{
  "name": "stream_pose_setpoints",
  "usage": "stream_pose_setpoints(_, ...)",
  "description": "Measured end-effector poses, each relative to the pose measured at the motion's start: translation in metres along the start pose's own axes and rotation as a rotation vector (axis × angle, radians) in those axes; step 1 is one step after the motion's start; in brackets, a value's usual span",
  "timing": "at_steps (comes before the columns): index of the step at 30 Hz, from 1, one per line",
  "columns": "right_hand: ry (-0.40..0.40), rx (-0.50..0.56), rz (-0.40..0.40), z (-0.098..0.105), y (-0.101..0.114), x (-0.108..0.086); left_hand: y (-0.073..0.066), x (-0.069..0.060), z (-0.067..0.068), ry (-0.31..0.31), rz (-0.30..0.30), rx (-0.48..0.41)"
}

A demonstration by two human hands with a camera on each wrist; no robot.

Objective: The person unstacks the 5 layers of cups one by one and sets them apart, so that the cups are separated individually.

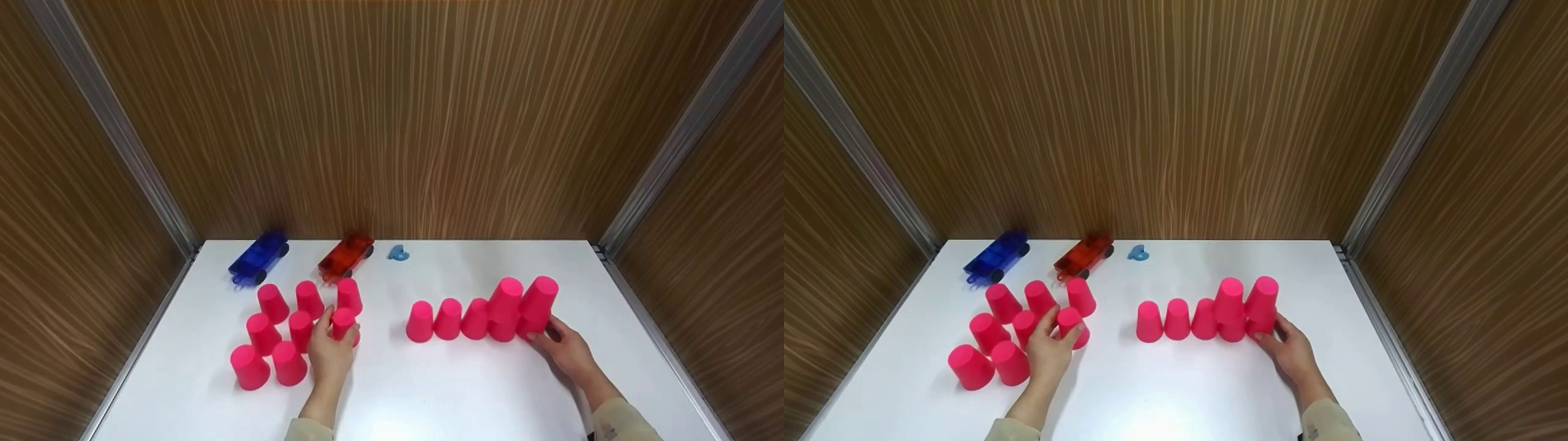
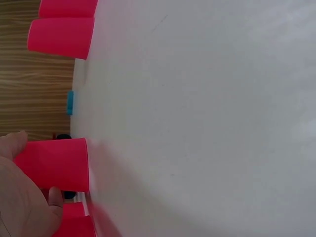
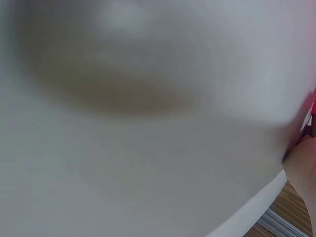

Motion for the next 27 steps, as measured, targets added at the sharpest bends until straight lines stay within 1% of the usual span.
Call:
stream_pose_setpoints(3, -0.001, 0.001, 0.002, 0.000, 0.000, 0.000, -0.004, -0.001, 0.001, -0.003, 0.003, 0.011)
stream_pose_setpoints(9, 0.000, 0.002, 0.008, 0.000, 0.000, -0.001, -0.018, -0.005, 0.006, -0.011, -0.035, 0.041)
stream_pose_setpoints(16, -0.001, 0.012, 0.026, 0.000, 0.002, -0.001, -0.036, -0.008, 0.013, -0.013, -0.055, 0.029)
stream_pose_setpoints(19, 0.000, 0.019, 0.025, 0.000, 0.002, -0.001, -0.047, -0.009, 0.017, -0.023, -0.079, 0.030)
stream_pose_setpoints(22, 0.007, 0.031, 0.021, -0.001, 0.002, -0.002, -0.061, -0.011, 0.020, -0.043, -0.113, 0.044)
stream_pose_setpoints(27, 0.016, 0.032, 0.015, -0.002, 0.003, -0.002, -0.084, -0.013, 0.021, -0.060, -0.141, 0.046)
Point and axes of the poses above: each hand's wrist, its own x-axis towards the middle knuckle, its own z-axis out of the back of the hand, y = z × x, the point moved 10 cm from there along x, towards the middle knuckle, and after that the axes turned 2 degrees about y, right-handed, at the moved point
